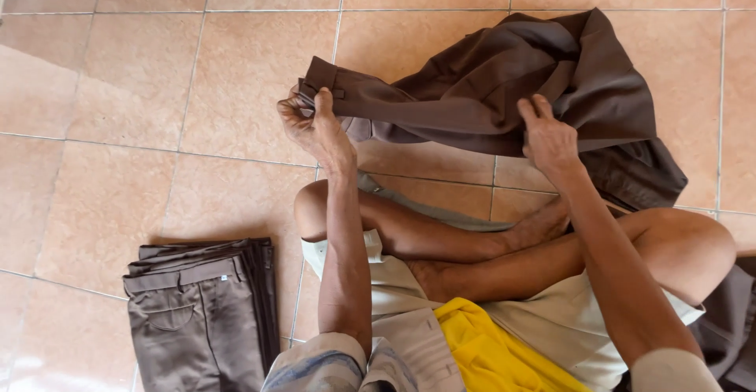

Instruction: A person sitting on the floor carefully unfolds, smooths, and folds a pair of brown trousers.

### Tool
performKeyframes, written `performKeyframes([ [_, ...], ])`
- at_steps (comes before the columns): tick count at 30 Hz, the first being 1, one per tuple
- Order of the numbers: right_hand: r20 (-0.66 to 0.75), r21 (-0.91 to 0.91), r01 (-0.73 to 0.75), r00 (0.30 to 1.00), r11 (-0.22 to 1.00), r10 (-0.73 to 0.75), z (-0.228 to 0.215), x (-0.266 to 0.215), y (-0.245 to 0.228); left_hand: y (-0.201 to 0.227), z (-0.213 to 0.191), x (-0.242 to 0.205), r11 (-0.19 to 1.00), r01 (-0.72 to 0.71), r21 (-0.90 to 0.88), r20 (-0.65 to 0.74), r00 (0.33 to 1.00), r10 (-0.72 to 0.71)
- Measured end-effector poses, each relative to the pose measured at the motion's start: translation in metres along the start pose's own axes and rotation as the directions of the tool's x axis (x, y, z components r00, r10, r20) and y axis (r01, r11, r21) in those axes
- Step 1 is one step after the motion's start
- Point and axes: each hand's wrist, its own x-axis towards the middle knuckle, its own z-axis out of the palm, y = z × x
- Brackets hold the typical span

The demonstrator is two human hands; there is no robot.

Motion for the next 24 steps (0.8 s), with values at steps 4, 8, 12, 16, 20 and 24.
performKeyframes([
  [4, -0.289, 0.019, 0.103, 0.953, 0.994, -0.093, 0.001, 0.042, 0.041, -0.004, -0.024, 0.029, 0.999, -0.045, 0.025, 0.022, 0.999, 0.044],
  [8, -0.456, -0.025, 0.255, 0.858, 0.967, -0.237, -0.016, 0.038, 0.042, -0.003, -0.034, 0.026, 0.994, -0.085, 0.064, 0.021, 0.996, 0.084],
  [12, -0.228, 0.096, 0.248, 0.948, 0.964, -0.221, 0.02, -0.01, 0.024, -0.022, -0.039, 0.026, 0.998, -0.045, 0.048, -0.027, 0.999, 0.047],
  [16, -0.248, 0.08, 0.156, 0.96, 0.984, -0.132, 0.026, -0.035, 0.015, -0.037, -0.043, 0.03, 0.995, 0.005, 0.099, -0.078, 0.997, 0.003],
  [20, -0.254, 0.232, 0.224, 0.953, 0.947, -0.163, 0.025, -0.033, 0.035, -0.047, -0.046, 0.042, 0.994, 0.017, 0.111, -0.118, 0.993, -0.004],
  [24, -0.214, 0.322, 0.267, 0.955, 0.908, -0.205, 0.01, -0.049, 0.025, -0.051, -0.044, 0.042, 0.996, 0.001, 0.093, -0.111, 0.994, 0.009],
])
